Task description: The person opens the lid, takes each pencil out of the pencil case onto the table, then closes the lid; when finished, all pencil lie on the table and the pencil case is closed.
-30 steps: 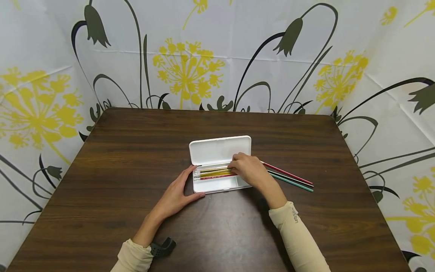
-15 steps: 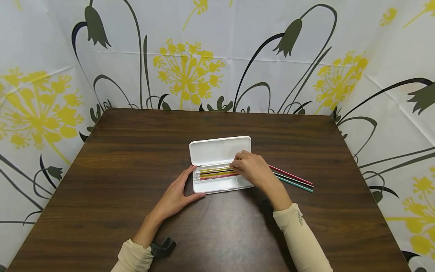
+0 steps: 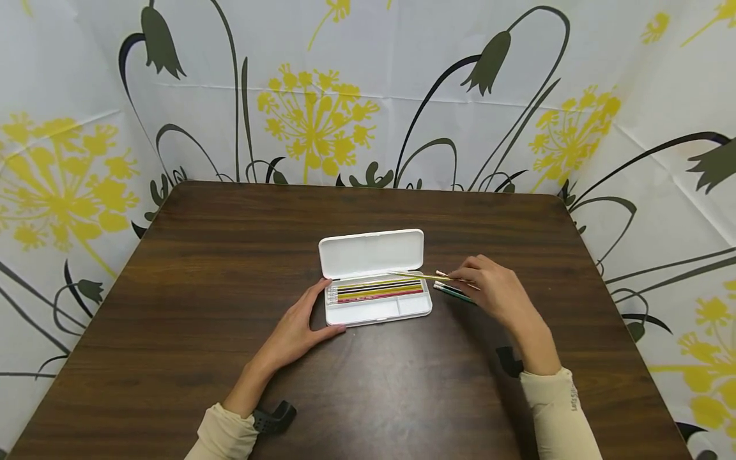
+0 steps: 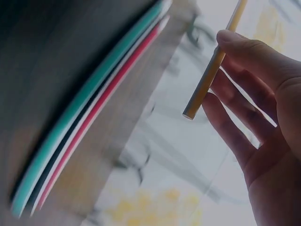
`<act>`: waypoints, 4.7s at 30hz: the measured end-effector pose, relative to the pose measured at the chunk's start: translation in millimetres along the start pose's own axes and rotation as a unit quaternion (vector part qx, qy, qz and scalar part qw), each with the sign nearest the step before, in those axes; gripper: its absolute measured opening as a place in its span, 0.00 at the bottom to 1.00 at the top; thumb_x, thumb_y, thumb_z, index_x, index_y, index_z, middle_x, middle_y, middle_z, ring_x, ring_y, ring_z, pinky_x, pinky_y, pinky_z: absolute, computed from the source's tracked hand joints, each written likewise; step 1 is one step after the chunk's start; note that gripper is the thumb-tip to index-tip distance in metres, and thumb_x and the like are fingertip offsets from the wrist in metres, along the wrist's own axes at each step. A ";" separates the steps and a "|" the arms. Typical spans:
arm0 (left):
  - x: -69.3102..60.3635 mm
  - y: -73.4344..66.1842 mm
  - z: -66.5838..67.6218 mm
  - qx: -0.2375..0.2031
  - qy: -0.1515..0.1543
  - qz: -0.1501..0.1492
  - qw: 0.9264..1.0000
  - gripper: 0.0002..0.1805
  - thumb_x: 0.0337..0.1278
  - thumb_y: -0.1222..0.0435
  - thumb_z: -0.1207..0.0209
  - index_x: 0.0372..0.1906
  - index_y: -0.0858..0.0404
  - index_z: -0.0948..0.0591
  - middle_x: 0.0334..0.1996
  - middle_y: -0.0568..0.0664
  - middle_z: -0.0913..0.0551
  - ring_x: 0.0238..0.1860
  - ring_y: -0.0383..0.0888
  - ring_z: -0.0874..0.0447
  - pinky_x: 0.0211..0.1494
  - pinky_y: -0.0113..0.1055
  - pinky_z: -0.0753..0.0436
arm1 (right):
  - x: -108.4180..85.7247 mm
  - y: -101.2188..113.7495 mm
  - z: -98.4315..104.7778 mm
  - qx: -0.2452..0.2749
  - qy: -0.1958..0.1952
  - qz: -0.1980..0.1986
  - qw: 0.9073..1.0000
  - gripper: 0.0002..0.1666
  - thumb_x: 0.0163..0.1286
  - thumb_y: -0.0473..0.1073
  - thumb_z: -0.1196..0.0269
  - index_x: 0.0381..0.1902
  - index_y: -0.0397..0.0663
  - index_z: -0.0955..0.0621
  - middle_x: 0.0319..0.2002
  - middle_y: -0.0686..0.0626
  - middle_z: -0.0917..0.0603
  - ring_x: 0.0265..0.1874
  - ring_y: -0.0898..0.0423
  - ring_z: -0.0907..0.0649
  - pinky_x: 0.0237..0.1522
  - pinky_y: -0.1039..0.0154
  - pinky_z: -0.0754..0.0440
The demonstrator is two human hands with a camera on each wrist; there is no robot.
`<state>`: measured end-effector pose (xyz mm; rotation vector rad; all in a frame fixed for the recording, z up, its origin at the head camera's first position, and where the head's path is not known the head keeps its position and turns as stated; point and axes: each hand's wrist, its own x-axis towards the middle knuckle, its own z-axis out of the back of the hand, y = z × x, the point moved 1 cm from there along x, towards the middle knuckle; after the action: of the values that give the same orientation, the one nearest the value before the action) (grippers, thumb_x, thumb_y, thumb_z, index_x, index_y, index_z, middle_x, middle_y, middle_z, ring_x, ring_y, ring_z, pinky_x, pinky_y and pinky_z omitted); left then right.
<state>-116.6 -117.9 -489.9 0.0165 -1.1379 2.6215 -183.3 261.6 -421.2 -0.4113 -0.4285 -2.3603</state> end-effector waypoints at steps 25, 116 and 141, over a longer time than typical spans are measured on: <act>0.7 0.9 -1.9 -0.001 0.003 0.000 1.000 0.52 0.50 0.45 0.30 0.76 0.55 0.43 0.74 0.56 0.42 0.73 0.50 0.44 0.67 0.53 0.36 | -56.3 -61.9 20.7 -0.012 0.049 -0.116 0.992 0.12 0.55 0.34 0.26 0.39 0.47 0.11 0.34 0.53 0.16 0.30 0.54 0.17 0.30 0.50 0.20; 0.7 2.8 -0.5 0.002 -0.009 -0.002 1.000 0.52 0.48 0.46 0.29 0.76 0.56 0.41 0.74 0.56 0.41 0.72 0.50 0.43 0.67 0.53 0.35 | 59.8 55.9 -63.8 0.018 0.045 0.061 0.997 0.10 0.58 0.37 0.26 0.39 0.54 0.11 0.35 0.57 0.16 0.35 0.59 0.19 0.32 0.61 0.20; 0.4 1.4 -1.2 -0.005 -0.004 -0.005 1.000 0.52 0.49 0.46 0.29 0.76 0.56 0.42 0.74 0.58 0.41 0.72 0.51 0.43 0.66 0.54 0.35 | -91.5 -19.6 26.0 -0.054 -0.032 -0.122 0.991 0.17 0.50 0.32 0.24 0.39 0.51 0.12 0.36 0.53 0.15 0.30 0.55 0.17 0.27 0.52 0.20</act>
<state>-117.3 -117.9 -491.7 0.0310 -1.1504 2.6100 -127.2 338.9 -438.5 -0.5111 -0.4016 -2.6209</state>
